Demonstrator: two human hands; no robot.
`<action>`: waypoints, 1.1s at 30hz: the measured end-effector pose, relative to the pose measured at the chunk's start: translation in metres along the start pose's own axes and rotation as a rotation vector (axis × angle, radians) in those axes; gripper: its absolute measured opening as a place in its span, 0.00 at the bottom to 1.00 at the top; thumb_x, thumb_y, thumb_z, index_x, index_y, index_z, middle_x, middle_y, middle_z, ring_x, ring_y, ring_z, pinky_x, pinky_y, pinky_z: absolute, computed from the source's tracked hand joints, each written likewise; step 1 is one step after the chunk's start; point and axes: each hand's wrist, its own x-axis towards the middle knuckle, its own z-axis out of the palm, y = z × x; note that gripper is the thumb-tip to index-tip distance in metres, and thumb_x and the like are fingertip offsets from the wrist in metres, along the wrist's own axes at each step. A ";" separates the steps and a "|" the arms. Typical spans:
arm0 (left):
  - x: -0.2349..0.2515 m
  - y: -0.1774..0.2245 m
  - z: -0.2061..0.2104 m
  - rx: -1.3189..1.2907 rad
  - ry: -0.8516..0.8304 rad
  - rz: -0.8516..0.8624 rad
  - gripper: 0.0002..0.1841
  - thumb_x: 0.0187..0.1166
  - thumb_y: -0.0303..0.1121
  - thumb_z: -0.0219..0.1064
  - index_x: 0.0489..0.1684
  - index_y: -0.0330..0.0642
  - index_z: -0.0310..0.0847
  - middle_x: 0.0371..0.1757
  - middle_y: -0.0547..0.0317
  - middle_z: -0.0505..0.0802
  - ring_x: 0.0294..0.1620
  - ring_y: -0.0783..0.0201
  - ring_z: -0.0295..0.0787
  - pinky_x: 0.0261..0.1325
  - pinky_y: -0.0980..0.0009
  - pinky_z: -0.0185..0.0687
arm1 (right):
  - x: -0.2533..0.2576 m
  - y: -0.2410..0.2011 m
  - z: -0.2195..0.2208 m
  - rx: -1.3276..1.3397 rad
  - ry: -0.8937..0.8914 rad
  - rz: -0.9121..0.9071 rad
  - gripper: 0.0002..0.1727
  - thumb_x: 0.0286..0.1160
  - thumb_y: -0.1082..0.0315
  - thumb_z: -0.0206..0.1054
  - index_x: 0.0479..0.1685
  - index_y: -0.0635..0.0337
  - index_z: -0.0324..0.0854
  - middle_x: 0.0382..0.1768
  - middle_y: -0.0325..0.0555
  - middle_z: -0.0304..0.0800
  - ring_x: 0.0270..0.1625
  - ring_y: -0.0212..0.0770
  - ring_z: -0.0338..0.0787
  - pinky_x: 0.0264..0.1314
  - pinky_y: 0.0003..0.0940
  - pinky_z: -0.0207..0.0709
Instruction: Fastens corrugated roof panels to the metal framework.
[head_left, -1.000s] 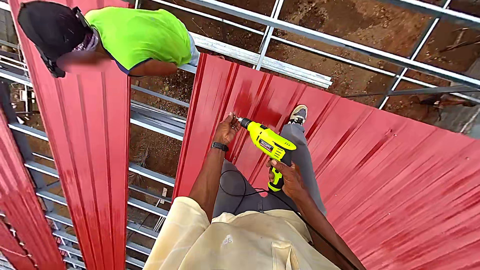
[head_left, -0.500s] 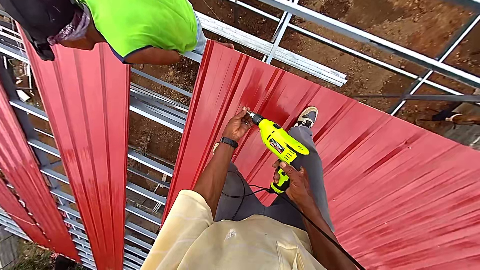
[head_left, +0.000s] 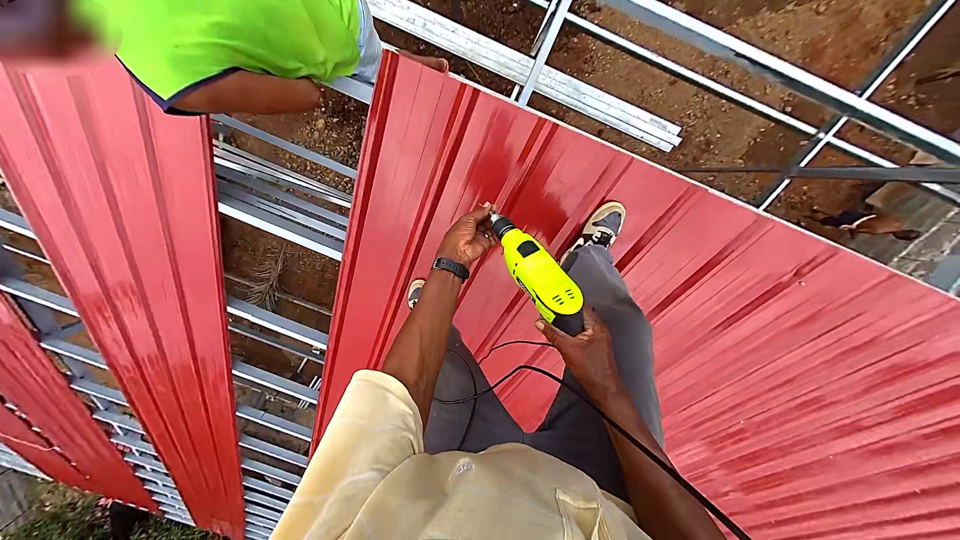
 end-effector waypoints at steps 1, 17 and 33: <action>0.010 -0.001 -0.002 0.000 -0.013 -0.025 0.11 0.87 0.40 0.59 0.50 0.42 0.80 0.36 0.54 0.89 0.36 0.60 0.88 0.45 0.62 0.88 | 0.006 0.005 -0.001 -0.069 0.001 -0.034 0.45 0.62 0.48 0.83 0.79 0.63 0.75 0.59 0.46 0.93 0.60 0.31 0.91 0.68 0.34 0.84; 0.072 -0.011 0.006 0.081 0.083 -0.027 0.14 0.87 0.39 0.62 0.54 0.37 0.83 0.41 0.49 0.92 0.40 0.57 0.93 0.50 0.59 0.92 | 0.062 0.014 -0.014 0.896 -0.127 0.332 0.20 0.77 0.67 0.70 0.62 0.68 0.74 0.42 0.63 0.90 0.22 0.47 0.87 0.26 0.40 0.88; 0.128 -0.023 0.005 0.041 0.141 -0.049 0.12 0.86 0.38 0.61 0.50 0.39 0.83 0.37 0.52 0.90 0.34 0.60 0.88 0.39 0.64 0.88 | 0.097 0.017 0.005 0.164 -0.071 0.214 0.36 0.67 0.54 0.80 0.72 0.55 0.68 0.39 0.47 0.91 0.30 0.42 0.92 0.33 0.41 0.91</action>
